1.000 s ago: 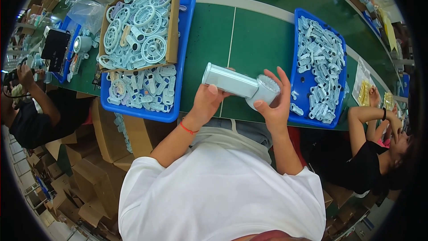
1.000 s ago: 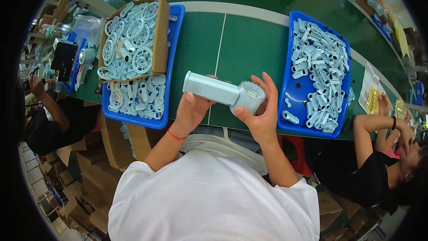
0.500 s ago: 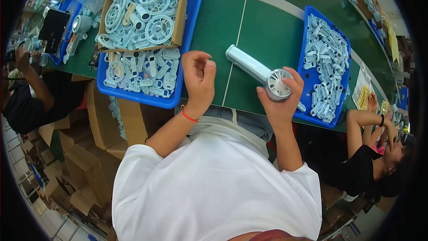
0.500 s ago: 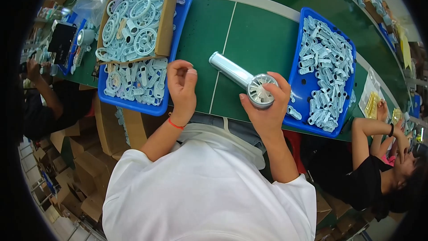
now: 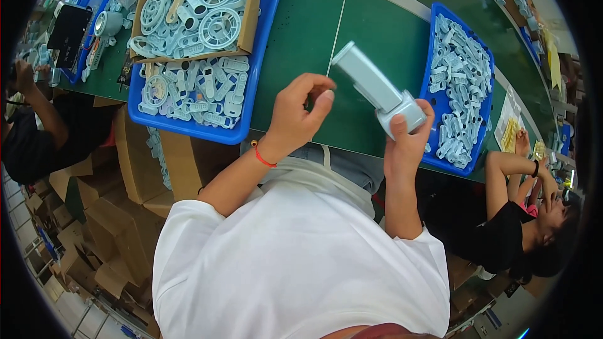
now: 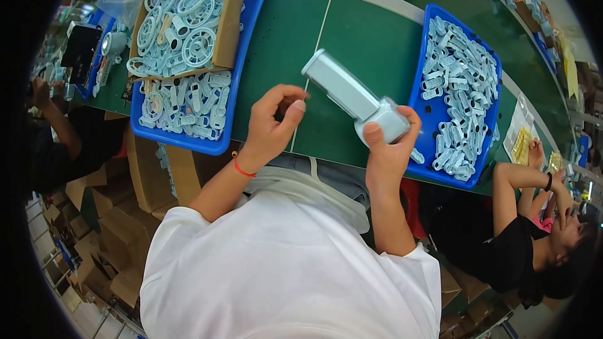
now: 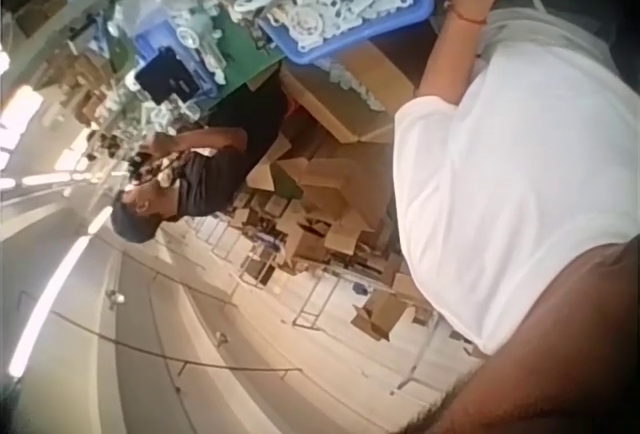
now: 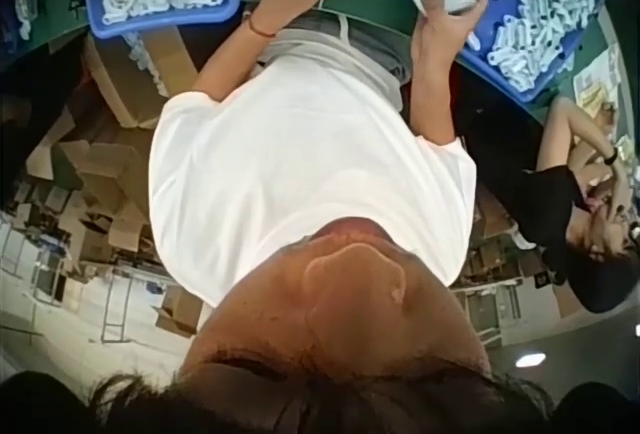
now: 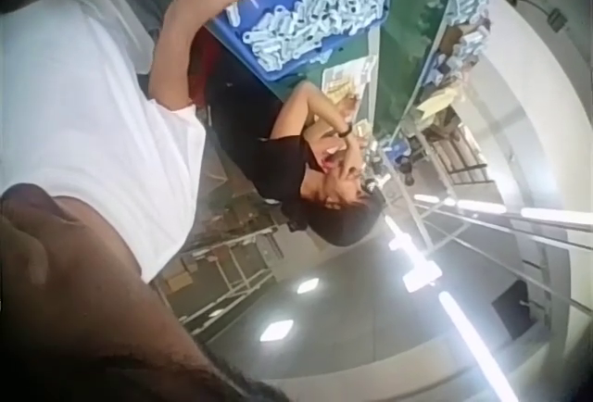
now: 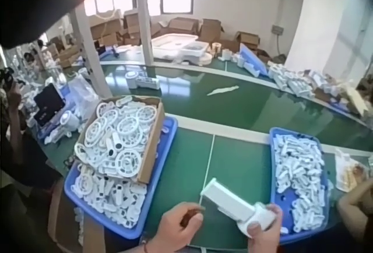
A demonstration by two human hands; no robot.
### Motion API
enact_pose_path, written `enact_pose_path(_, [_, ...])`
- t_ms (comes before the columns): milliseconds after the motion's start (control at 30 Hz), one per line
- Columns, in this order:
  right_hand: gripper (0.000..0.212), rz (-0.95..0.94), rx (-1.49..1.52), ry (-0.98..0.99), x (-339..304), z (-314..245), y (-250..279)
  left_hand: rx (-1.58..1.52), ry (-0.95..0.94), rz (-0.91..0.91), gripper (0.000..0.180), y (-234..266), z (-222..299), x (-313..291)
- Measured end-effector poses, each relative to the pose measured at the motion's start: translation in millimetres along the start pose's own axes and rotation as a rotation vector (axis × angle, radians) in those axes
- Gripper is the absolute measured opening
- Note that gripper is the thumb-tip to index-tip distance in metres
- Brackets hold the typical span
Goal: Assemble plastic components of handheld fans at a production line workstation.
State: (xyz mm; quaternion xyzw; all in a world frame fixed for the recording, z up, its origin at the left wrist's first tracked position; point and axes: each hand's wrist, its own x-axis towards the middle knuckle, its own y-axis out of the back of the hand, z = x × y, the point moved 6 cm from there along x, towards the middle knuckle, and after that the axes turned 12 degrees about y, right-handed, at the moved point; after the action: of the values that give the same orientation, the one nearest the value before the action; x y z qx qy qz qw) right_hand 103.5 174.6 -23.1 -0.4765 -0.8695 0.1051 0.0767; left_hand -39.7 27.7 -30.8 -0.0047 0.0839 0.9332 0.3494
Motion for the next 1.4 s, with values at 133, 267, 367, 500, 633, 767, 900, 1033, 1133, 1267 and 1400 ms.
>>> enact_pose_path(133, [0.053,-0.089,0.256,-0.283,-10,10,-21,-0.160,0.019,-0.079,0.033,-16,18,-2])
enact_pose_path(267, [0.050,-0.113,0.225,-0.218,-18,10,-31,-0.441,0.102,-0.153,0.039,-31,19,0])
enact_pose_path(367, [0.053,-0.120,0.210,-0.208,-16,11,-33,-0.465,0.060,-0.151,0.033,-27,11,4])
enact_pose_path(500, [0.062,-0.132,0.164,-0.142,-16,15,-26,-0.579,0.029,-0.082,0.023,-27,14,2])
enact_pose_path(633, [0.064,-0.145,0.182,-0.132,-22,22,-29,-0.375,0.078,-0.033,0.027,-16,0,-3])
enact_pose_path(767, [0.059,-0.067,0.148,-0.106,-19,18,-30,-0.448,0.123,-0.122,0.033,-20,14,-3])
enact_pose_path(900, [0.056,-0.137,0.165,-0.217,-15,20,-32,-0.561,0.158,-0.130,0.030,-21,14,-4])
enact_pose_path(1033, [0.057,-0.140,0.148,-0.200,-18,22,-33,-0.618,0.142,-0.139,0.029,-21,0,-5])
enact_pose_path(1133, [0.059,-0.118,0.108,-0.170,-20,25,-29,-0.596,0.141,-0.130,0.030,-21,-5,-4])
enact_pose_path(1267, [0.065,-0.162,-0.049,-0.053,-19,21,-31,-0.709,0.144,-0.065,0.025,-18,-15,-3])
enact_pose_path(1400, [0.068,-0.126,-0.058,-0.071,-20,21,-35,-0.613,0.104,-0.010,0.022,-22,-9,-5])
